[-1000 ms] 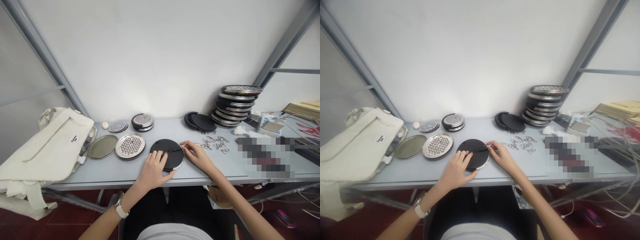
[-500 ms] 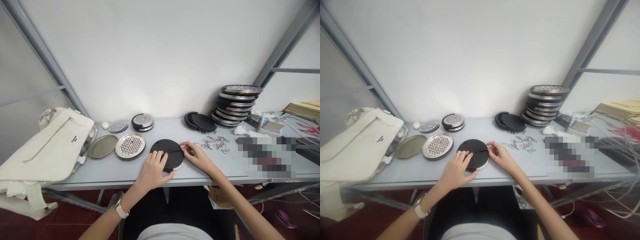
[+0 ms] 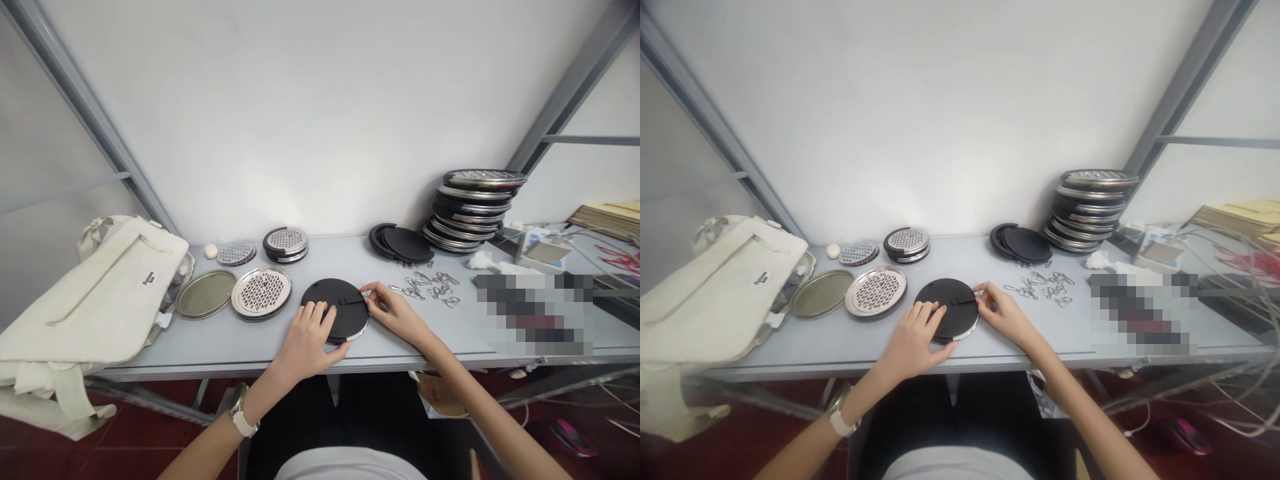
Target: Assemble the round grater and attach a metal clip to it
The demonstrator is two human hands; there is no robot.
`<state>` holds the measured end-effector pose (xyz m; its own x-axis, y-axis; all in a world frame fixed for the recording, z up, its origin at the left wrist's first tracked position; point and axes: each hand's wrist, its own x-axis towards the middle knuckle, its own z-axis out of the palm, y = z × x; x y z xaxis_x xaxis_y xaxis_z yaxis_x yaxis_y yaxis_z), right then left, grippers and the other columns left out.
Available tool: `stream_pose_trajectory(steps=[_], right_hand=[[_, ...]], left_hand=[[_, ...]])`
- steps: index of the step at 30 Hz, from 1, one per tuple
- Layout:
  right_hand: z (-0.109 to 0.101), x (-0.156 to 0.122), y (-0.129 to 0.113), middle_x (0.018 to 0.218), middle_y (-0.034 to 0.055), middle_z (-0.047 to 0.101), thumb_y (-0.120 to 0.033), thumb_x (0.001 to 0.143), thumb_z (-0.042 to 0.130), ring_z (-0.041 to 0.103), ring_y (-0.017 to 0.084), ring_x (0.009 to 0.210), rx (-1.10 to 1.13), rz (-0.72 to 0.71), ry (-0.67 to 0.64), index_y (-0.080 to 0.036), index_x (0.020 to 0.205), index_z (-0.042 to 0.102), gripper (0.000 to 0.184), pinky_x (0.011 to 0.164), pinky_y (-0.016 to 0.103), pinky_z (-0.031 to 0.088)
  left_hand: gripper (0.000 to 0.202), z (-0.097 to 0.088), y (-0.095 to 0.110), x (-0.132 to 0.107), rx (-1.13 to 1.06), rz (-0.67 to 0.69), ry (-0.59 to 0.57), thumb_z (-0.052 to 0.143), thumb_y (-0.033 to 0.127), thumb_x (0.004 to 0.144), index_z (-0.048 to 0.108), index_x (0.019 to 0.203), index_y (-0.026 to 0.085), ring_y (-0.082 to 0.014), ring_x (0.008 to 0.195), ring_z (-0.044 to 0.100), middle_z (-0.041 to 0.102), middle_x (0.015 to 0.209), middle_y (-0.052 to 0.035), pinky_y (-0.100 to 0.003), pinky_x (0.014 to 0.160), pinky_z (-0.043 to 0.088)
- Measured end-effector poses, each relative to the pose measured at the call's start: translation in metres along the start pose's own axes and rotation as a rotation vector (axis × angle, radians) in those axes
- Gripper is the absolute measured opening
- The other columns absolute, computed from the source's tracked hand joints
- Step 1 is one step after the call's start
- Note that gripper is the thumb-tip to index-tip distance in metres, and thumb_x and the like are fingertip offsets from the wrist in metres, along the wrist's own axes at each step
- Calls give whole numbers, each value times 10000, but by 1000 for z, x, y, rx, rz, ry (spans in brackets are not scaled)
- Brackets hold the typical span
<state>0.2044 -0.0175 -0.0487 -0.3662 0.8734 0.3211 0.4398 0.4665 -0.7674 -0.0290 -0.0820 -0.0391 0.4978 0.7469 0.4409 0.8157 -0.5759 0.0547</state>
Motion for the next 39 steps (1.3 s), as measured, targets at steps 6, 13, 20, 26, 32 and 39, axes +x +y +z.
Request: stream_pose_trajectory(steps=[6,13,20,26,32,39], right_hand=[[0,-1,0,716,-23,515,-311,936,448,506,152,652,-5,-6,-7,-204,1092,527,205,634,278,419],[-1,-1,-3,718,-26,508,-288,924,454,502,147,648,-6,3,-11,-205,1081,523,190,625,271,417],[0,-1,-2,683,-29,512,-291,927,450,499,151,631,-5,7,3,-209,1009,546,151,618,272,401],[0,-1,-8,721,-16,552,-324,951,442,542,162,687,-10,-16,58,-220,1079,544,193,676,287,428],[-1,1,-7,784,17,605,-356,936,486,594,197,774,-16,-36,149,-226,1109,520,219,781,344,475],[-3,1,-13,975,80,693,-321,943,465,632,239,916,-68,-64,127,-227,989,669,230,861,398,488]], left_hand=[[556,0,0,0,-4,0,3,518,485,862,504,1276,114,-297,1021,488,548,1119,-141,-452,901,432],[545,0,0,1,-9,-3,5,520,483,862,514,1266,118,-300,1029,493,548,1124,-140,-450,896,435],[539,-1,2,0,-11,-31,26,552,476,836,533,1255,137,-295,1016,500,568,1126,-118,-438,876,447],[547,-1,2,0,-6,-55,42,557,476,830,533,1264,146,-301,1022,500,573,1164,-118,-436,865,454],[547,0,1,0,-13,-46,54,564,470,828,529,1269,148,-301,1028,503,578,1155,-122,-446,871,459],[548,-1,2,0,-16,-45,49,568,460,829,523,1273,142,-296,1025,505,572,1158,-126,-439,857,470]])
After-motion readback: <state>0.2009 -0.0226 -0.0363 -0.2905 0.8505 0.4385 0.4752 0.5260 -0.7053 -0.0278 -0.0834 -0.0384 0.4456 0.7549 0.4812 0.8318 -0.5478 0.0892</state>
